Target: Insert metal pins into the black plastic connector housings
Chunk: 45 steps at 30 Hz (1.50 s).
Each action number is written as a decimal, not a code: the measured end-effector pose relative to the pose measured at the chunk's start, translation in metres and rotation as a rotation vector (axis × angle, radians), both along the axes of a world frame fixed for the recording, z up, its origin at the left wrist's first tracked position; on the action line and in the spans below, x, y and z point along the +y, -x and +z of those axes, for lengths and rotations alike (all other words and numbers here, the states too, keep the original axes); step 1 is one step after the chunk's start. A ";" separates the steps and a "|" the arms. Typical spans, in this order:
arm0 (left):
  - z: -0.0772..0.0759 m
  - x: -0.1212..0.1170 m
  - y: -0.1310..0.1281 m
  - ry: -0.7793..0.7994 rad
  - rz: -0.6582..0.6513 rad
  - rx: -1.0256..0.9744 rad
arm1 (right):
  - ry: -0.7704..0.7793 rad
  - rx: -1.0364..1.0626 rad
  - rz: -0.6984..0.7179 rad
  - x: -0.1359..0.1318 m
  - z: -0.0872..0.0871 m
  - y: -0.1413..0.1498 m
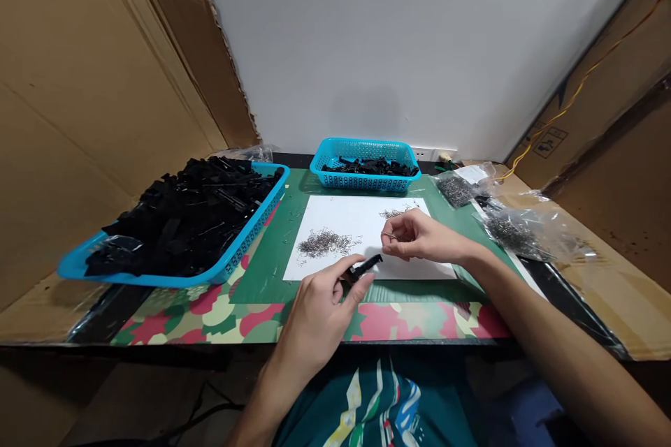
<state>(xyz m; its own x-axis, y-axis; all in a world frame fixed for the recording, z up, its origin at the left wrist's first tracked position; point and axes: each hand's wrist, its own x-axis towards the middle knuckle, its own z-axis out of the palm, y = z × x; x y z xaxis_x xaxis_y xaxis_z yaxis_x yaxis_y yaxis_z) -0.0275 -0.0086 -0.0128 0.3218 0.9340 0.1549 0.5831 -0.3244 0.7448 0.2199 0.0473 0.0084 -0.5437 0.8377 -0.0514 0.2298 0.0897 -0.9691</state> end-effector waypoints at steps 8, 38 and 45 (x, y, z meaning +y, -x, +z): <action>-0.005 0.004 -0.005 0.023 -0.004 -0.001 | -0.028 -0.085 -0.083 0.004 -0.013 0.003; -0.008 -0.013 -0.021 -0.469 -0.134 0.825 | -0.037 -0.375 -0.118 -0.002 -0.004 0.002; -0.001 -0.010 -0.025 -0.470 -0.174 0.824 | -0.094 -0.405 -0.161 0.001 -0.005 0.006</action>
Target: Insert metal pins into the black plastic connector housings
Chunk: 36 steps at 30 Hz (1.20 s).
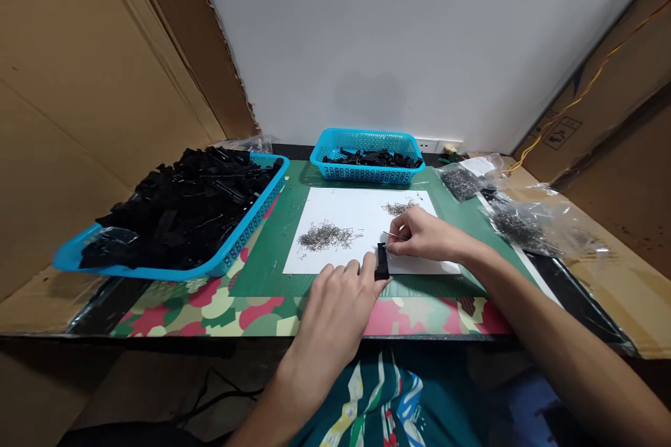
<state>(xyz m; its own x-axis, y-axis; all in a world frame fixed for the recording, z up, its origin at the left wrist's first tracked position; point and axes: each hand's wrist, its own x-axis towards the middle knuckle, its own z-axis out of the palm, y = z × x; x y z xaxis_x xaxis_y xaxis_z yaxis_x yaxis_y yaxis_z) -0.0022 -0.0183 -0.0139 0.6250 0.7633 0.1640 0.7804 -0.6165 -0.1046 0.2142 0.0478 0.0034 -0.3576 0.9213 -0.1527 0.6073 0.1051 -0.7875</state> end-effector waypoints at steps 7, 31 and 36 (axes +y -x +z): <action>-0.001 0.003 0.001 -0.006 0.000 -0.098 | 0.074 0.083 0.052 0.000 0.004 -0.007; -0.013 0.004 0.008 0.131 -0.021 -0.358 | -0.014 0.016 -0.017 0.003 -0.002 -0.003; -0.012 0.007 0.007 0.155 -0.037 -0.357 | -0.018 0.014 -0.065 0.002 -0.001 0.002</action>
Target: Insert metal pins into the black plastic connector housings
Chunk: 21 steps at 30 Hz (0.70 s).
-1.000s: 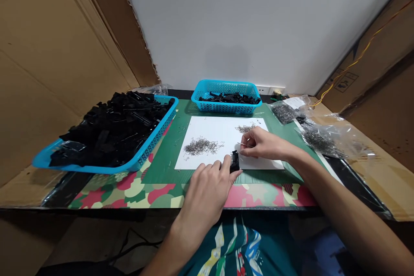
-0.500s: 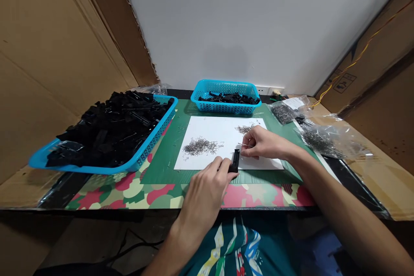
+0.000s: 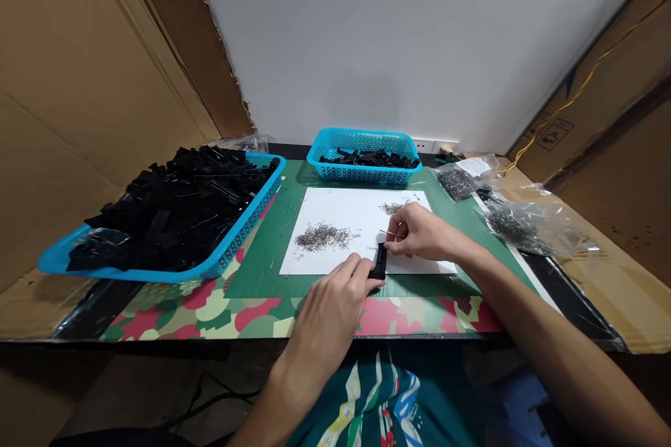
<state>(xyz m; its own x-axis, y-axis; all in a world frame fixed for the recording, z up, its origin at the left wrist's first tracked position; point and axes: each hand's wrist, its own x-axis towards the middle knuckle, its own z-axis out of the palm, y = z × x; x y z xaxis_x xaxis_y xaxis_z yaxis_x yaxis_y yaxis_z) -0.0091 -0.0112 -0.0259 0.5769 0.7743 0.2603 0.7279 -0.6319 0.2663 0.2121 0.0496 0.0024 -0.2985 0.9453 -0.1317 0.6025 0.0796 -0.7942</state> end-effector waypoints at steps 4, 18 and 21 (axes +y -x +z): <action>0.000 0.000 0.000 -0.001 -0.017 -0.007 | -0.024 -0.016 0.004 -0.001 -0.001 0.001; 0.003 0.000 -0.001 0.055 -0.018 0.002 | -0.088 -0.024 -0.008 -0.002 -0.002 0.005; 0.004 0.001 -0.001 0.060 -0.016 0.006 | -0.064 0.015 -0.032 0.000 -0.006 0.006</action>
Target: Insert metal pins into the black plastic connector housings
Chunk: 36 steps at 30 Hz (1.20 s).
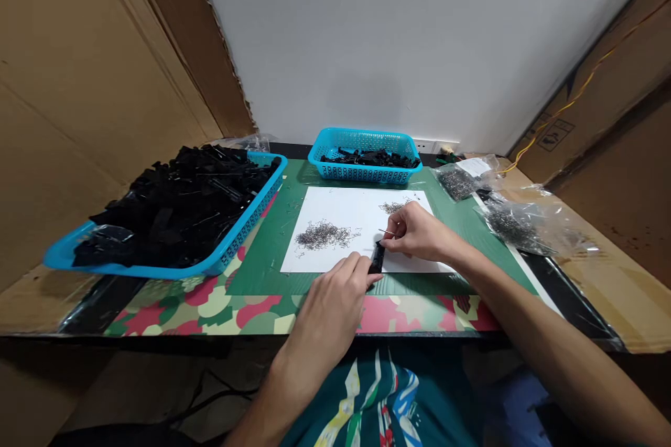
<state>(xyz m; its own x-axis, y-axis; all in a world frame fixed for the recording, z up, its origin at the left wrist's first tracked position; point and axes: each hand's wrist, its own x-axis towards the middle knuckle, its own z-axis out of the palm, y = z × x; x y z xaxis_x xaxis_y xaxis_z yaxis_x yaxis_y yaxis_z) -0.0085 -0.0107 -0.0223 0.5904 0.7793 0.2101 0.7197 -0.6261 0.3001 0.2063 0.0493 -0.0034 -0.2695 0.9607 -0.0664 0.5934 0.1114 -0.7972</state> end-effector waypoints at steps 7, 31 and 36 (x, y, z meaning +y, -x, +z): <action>-0.003 0.002 -0.001 -0.017 0.021 -0.009 | -0.003 0.002 -0.015 -0.001 0.003 0.000; 0.003 -0.002 -0.002 -0.022 0.018 -0.004 | 0.099 0.061 -0.004 -0.004 0.009 -0.006; 0.002 -0.001 -0.003 -0.013 0.011 -0.005 | 0.093 0.008 -0.020 -0.006 0.010 -0.003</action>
